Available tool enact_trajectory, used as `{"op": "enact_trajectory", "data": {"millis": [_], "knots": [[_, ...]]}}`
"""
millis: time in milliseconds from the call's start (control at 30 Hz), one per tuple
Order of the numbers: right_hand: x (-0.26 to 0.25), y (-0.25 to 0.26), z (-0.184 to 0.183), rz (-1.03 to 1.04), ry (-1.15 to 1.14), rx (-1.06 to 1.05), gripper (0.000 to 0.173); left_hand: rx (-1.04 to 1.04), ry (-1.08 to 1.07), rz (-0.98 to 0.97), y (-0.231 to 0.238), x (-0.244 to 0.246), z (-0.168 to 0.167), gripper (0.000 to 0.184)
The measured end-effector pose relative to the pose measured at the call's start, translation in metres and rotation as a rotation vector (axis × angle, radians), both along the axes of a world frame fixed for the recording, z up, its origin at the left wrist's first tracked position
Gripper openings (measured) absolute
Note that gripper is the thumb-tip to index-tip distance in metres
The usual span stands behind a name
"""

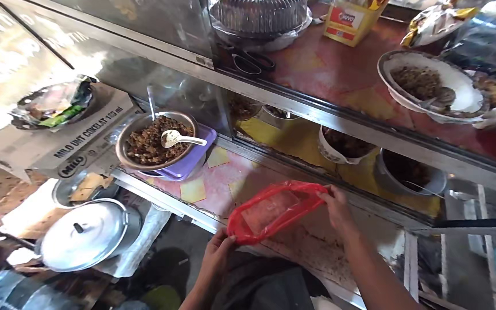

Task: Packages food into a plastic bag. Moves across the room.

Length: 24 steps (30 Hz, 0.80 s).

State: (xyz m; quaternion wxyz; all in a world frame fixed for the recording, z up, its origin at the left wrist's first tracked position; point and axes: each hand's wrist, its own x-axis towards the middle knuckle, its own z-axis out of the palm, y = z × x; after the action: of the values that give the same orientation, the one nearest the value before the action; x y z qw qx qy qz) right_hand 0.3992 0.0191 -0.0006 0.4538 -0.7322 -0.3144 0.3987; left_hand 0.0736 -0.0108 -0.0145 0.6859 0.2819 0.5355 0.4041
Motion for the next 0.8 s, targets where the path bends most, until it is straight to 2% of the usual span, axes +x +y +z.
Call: {"op": "enact_trajectory", "data": {"millis": [67,133,200,267,300,367,400,467,533,633,800], "knots": [[0.001,0.003,0.012,0.118,-0.326,0.097,0.026,0.063,0.128,-0.02,0.009,-0.001,0.006,0.009],[-0.002,0.007,0.022,0.293,-0.629,0.265,0.031,0.012,0.093,0.019,0.014,0.001,0.015,0.007],[-0.02,0.014,0.029,0.48,-0.734,0.473,0.02,-0.077,-0.012,0.094,0.014,0.008,0.02,0.008],[-0.047,0.022,0.026,0.74,-0.671,0.563,0.013,-0.192,-0.099,0.127,0.011,0.012,0.022,0.012],[-0.059,0.027,0.022,0.901,-0.634,0.5,0.013,-0.267,-0.14,0.122,0.011,0.013,0.023,0.017],[-0.076,0.038,0.014,1.196,-0.633,0.164,0.021,-0.369,-0.183,0.097,0.014,0.012,0.026,0.023],[-0.082,0.045,0.011,1.27,-0.627,-0.002,0.026,-0.382,-0.171,0.066,0.017,0.01,0.029,0.025],[-0.089,0.05,0.002,1.3,-0.597,-0.189,0.035,-0.374,-0.122,-0.007,0.021,0.006,0.036,0.026],[-0.092,0.051,-0.004,1.306,-0.59,-0.258,0.039,-0.314,-0.085,-0.016,0.024,0.003,0.042,0.02],[-0.098,0.047,-0.005,1.263,-0.597,-0.303,0.041,-0.203,-0.103,0.017,0.028,0.007,0.058,0.013],[-0.115,0.03,-0.012,1.159,-0.539,-0.305,0.039,-0.067,-0.19,0.028,0.029,0.017,0.077,0.01]]}}
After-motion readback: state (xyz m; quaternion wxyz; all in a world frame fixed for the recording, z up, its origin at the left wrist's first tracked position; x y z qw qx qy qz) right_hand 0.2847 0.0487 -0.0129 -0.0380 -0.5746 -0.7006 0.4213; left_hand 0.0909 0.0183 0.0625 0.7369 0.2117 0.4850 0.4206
